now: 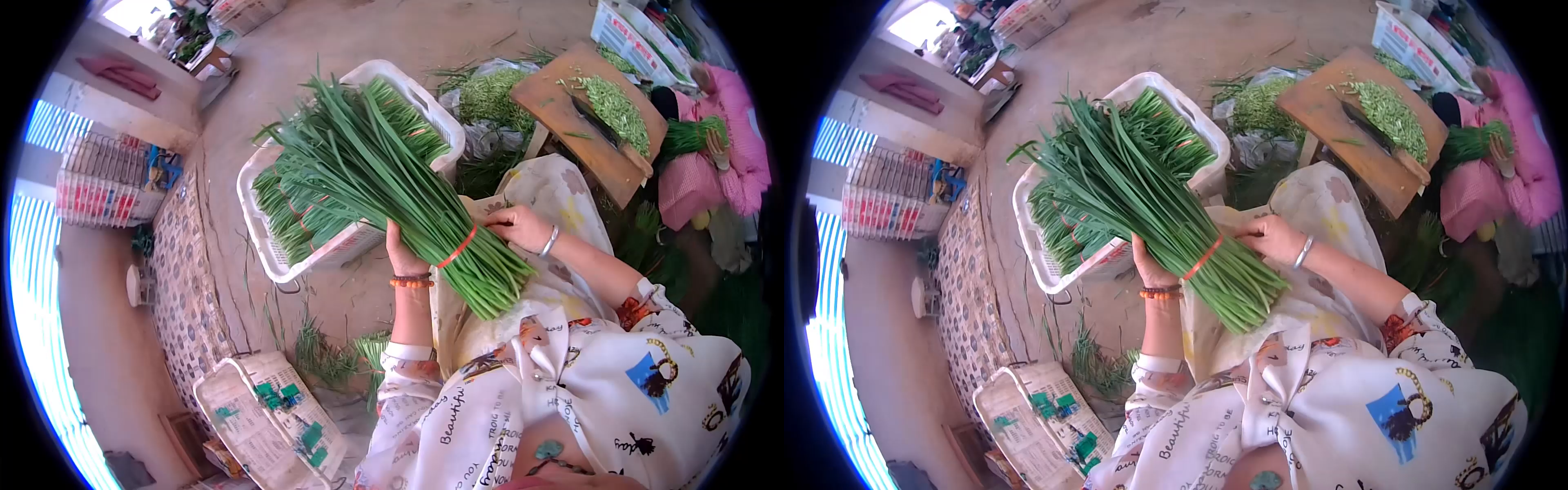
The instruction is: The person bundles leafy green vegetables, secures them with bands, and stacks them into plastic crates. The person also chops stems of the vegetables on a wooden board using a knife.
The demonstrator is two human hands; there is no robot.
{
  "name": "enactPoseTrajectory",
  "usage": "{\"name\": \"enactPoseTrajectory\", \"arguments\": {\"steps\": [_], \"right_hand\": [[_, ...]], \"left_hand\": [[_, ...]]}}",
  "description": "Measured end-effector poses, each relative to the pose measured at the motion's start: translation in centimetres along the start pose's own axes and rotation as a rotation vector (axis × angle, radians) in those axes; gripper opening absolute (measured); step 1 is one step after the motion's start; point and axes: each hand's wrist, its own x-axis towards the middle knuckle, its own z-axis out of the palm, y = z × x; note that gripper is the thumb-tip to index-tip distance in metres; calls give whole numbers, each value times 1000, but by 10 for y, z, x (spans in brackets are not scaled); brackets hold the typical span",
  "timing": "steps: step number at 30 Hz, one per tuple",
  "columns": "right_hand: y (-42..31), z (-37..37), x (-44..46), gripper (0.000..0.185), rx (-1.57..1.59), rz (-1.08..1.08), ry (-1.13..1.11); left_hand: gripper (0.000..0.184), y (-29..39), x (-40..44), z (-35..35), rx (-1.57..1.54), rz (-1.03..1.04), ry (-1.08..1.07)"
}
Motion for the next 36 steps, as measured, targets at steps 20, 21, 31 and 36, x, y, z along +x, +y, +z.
{"name": "enactPoseTrajectory", "arguments": {"steps": [20, 21, 31, 36], "right_hand": [[14, -53, -101, 18, -978, -59, -18], [-2, -49, -96, 22, -750, -252, 189], [-43, -18, -70, 25, 21, -31, -524], [-53, -65, -118, 14, 287, 71, -466]], "left_hand": [[34, -23, 6, 25, 179, -234, 52], [35, -22, 8, 31, 287, -216, 14], [37, -30, 6, 50, 521, -213, -2], [39, -33, 9, 49, 579, -192, 89]]}}
